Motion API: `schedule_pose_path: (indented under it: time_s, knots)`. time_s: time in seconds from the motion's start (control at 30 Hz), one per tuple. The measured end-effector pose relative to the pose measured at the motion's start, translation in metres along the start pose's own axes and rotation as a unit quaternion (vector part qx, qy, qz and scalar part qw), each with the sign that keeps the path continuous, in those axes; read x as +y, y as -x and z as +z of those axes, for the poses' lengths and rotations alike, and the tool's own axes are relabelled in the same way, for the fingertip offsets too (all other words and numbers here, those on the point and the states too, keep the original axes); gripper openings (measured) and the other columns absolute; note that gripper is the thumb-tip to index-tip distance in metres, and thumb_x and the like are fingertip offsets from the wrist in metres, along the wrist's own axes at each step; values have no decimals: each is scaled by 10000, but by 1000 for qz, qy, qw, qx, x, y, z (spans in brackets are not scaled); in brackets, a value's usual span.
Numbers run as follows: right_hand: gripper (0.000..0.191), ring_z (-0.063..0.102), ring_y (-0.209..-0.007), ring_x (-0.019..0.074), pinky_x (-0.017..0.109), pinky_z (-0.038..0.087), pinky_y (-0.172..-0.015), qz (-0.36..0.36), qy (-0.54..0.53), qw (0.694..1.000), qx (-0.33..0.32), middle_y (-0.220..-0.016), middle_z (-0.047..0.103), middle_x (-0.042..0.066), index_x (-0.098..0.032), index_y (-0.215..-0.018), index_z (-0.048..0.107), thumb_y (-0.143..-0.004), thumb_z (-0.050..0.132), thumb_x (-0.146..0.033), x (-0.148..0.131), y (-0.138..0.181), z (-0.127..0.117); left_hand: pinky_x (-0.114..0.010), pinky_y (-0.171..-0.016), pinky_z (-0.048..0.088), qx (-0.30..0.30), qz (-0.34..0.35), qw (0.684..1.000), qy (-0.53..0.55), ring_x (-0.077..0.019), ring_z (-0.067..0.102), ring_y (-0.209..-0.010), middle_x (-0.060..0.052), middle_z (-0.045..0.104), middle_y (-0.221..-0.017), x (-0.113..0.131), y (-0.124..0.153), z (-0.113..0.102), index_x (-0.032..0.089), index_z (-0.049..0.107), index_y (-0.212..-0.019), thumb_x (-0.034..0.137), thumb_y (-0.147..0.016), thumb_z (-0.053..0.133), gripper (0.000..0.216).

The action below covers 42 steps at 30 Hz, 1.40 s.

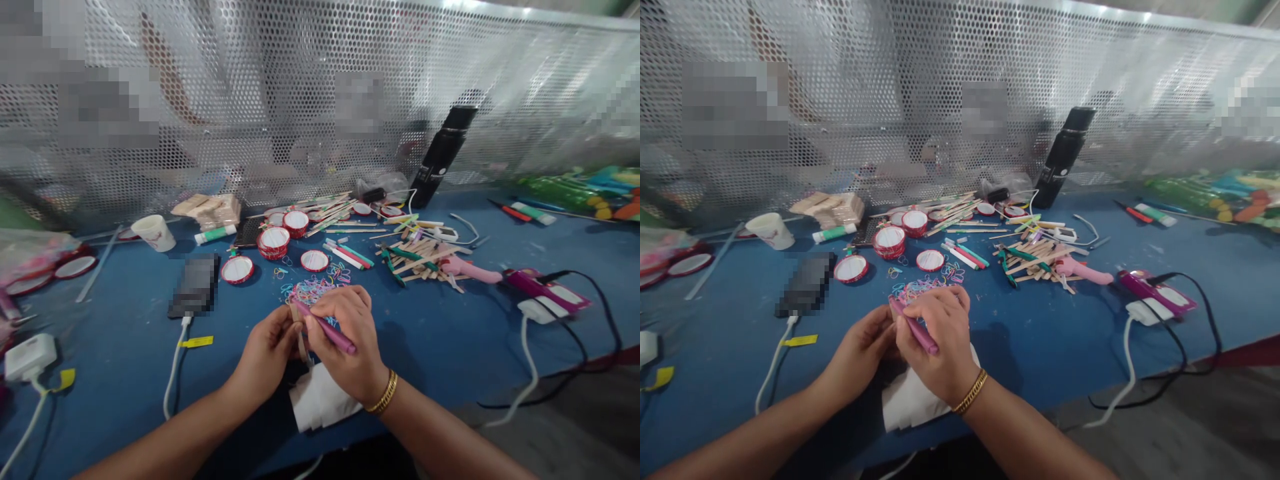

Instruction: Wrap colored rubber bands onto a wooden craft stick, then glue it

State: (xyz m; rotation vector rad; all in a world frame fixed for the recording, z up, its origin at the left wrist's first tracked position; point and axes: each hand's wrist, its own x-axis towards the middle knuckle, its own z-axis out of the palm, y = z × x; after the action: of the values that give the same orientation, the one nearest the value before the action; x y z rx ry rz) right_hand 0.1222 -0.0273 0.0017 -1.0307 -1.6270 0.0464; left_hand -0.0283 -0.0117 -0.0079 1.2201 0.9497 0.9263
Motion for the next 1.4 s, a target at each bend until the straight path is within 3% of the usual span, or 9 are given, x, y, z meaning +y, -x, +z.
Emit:
schedule_pose_path:
  time_s: [0.2,0.4,0.53,0.9,1.1,1.4]
  knots:
    - [45,618,-830,163,396,387,-888,16,16,1000,-20,-801,676,-25,-230,-830,592,-842,620,-197,0,-1,1,-220,-597,524,-2,9,1000,-8,-129,582,-664,5,621,-743,0,0,1,172,614,-878,448,-822,684,290]
    - [68,618,-821,160,392,396,-877,14,13,1000,10,-804,674,-24,-234,-840,578,-844,607,-173,0,-1,-1,-223,-621,538,-6,-5,1000,0,-119,601,-664,2,636,-778,1,1,1,175,611,-882,428,-832,685,269]
    - [58,616,-835,162,397,394,-898,4,5,1000,-12,-807,674,-27,-237,-851,580,-841,615,-191,-1,0,-1,-210,-572,513,0,6,1000,1,-115,570,-622,13,608,-715,2,2,1,168,606,-845,439,-808,705,291]
    - [68,613,-805,165,401,398,-863,9,8,1000,3,-792,669,-17,-232,-822,578,-842,600,-170,0,-1,-2,-267,-650,565,-12,-22,999,20,-165,674,-734,-37,689,-886,2,0,0,178,576,-885,444,-823,689,296]
    - [60,607,-803,171,412,401,-879,12,13,1000,-16,-782,656,-19,-234,-816,576,-829,596,-179,0,1,-1,-262,-636,558,-1,-12,1000,15,-155,643,-698,-25,678,-815,0,0,0,171,595,-842,440,-810,702,291]
    - [61,609,-788,167,396,400,-864,22,28,999,-13,-766,664,-17,-233,-799,581,-847,594,-199,-2,-2,0,-272,-624,559,-1,-19,1000,19,-177,670,-721,-38,707,-868,3,-1,0,178,603,-862,458,-782,720,314]
